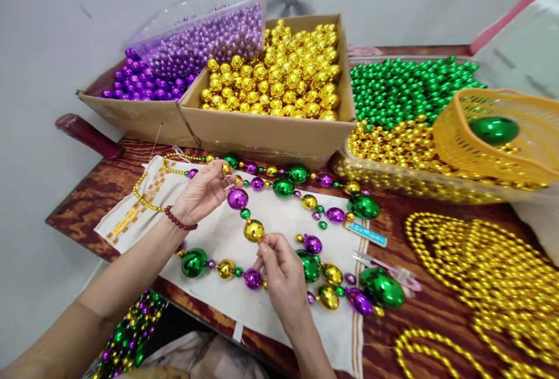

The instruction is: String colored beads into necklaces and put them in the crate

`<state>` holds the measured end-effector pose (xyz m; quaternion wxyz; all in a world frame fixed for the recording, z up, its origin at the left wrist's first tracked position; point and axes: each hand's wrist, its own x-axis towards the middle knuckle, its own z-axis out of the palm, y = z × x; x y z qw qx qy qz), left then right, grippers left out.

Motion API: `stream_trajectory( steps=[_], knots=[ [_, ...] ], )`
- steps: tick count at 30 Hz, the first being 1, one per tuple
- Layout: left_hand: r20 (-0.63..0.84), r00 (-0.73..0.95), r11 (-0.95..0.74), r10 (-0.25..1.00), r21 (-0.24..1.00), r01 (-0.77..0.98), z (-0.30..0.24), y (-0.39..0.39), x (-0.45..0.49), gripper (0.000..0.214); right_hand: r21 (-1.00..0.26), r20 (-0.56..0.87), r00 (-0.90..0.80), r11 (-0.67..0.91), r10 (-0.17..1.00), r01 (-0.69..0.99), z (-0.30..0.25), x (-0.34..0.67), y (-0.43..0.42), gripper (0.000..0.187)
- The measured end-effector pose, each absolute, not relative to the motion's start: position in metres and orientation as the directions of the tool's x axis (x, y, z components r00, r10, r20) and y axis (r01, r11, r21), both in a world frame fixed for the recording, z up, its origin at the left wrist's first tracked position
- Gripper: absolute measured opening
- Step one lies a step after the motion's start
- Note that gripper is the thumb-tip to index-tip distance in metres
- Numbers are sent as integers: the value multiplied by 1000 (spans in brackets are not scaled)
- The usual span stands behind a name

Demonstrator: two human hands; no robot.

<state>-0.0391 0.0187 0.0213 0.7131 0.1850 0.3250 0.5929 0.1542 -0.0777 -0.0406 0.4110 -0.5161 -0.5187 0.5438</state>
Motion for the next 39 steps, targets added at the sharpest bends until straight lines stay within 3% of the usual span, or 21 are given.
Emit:
stream_trajectory(
  steps=[31, 39],
  knots=[
    [-49, -127, -32, 991, 822, -568, 9, 18, -23, 18, -980, -196, -71, -193, 978, 47, -43, 151, -73, 29],
    [-77, -80, 18, 994, 824, -566, 5, 12, -13, 41, -976, -217, -61, -216, 974, 30, -49, 158, -66, 30]
  ],
)
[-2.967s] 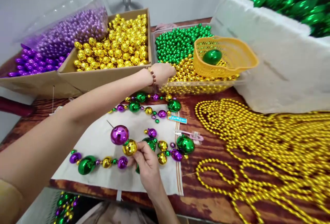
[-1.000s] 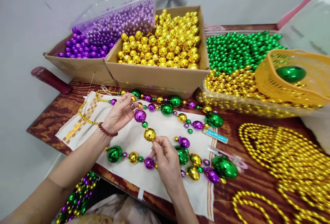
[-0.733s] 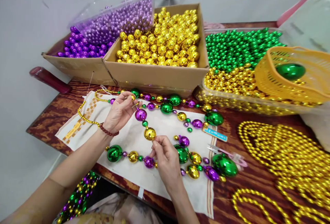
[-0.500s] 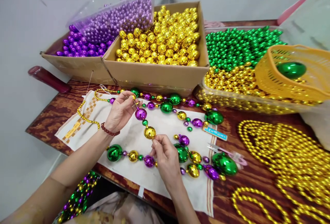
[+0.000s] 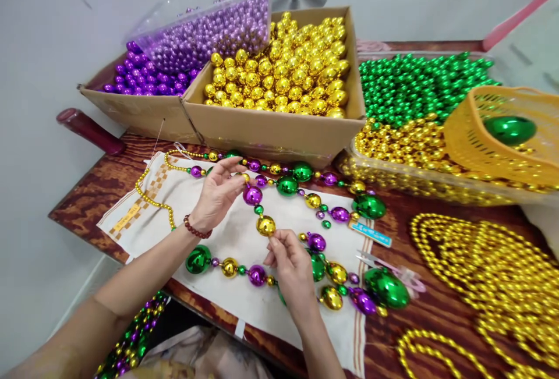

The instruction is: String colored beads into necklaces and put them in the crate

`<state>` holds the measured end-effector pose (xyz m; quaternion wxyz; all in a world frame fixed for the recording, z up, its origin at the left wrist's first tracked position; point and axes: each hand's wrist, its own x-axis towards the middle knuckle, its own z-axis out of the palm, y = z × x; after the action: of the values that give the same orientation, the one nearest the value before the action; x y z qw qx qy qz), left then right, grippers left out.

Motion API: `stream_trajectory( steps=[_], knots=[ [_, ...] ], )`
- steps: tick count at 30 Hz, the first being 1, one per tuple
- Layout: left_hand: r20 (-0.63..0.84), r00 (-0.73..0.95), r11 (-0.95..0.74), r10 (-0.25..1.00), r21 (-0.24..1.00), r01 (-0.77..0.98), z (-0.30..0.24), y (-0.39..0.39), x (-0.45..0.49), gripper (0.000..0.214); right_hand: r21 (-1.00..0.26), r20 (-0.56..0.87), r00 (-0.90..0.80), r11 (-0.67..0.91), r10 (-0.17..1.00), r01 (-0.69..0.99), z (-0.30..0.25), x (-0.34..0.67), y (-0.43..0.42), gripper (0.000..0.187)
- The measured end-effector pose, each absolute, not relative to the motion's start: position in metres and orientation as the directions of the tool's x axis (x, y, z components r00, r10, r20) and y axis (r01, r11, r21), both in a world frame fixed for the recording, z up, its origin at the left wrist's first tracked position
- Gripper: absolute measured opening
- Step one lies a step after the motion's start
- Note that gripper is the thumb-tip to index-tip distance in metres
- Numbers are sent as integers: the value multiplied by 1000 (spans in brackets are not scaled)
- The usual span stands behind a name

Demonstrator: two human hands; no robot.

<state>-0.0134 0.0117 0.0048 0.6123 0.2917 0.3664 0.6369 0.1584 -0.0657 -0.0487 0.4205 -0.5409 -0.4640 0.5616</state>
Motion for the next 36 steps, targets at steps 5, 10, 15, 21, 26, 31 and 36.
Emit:
stream_trajectory(
  steps=[5, 10, 15, 21, 26, 31, 36],
  knots=[
    [-96, -22, 68, 995, 834, -548, 9, 5, -17, 23, -953, -301, -94, -302, 949, 3, -48, 163, -55, 33],
    [-31, -79, -3, 996, 916, -402, 6, 3, -26, 17, -924, -380, -118, -382, 917, 4, -48, 161, -48, 33],
    [56, -125, -91, 991, 950, -298, 9, 0, -25, 8, -922, -363, -101, -341, 926, 181, -51, 165, -46, 29],
    [160, -154, -181, 975, 975, -132, 24, -1, -23, 8, -924, -119, -121, -66, 986, 377, -35, 170, -33, 25],
    [194, -116, -208, 974, 970, -123, 35, -1, -21, 8, -940, 43, -278, 133, 960, 314, -15, 153, -8, 23],
    [166, -131, -187, 977, 966, -177, 42, -1, -24, 7, -838, 23, -502, 291, 865, 461, -19, 142, 12, 19],
    [161, -171, -200, 972, 948, -249, 38, -1, -39, 7, -810, 83, -561, 384, 824, 444, -19, 145, 15, 26]
  ],
)
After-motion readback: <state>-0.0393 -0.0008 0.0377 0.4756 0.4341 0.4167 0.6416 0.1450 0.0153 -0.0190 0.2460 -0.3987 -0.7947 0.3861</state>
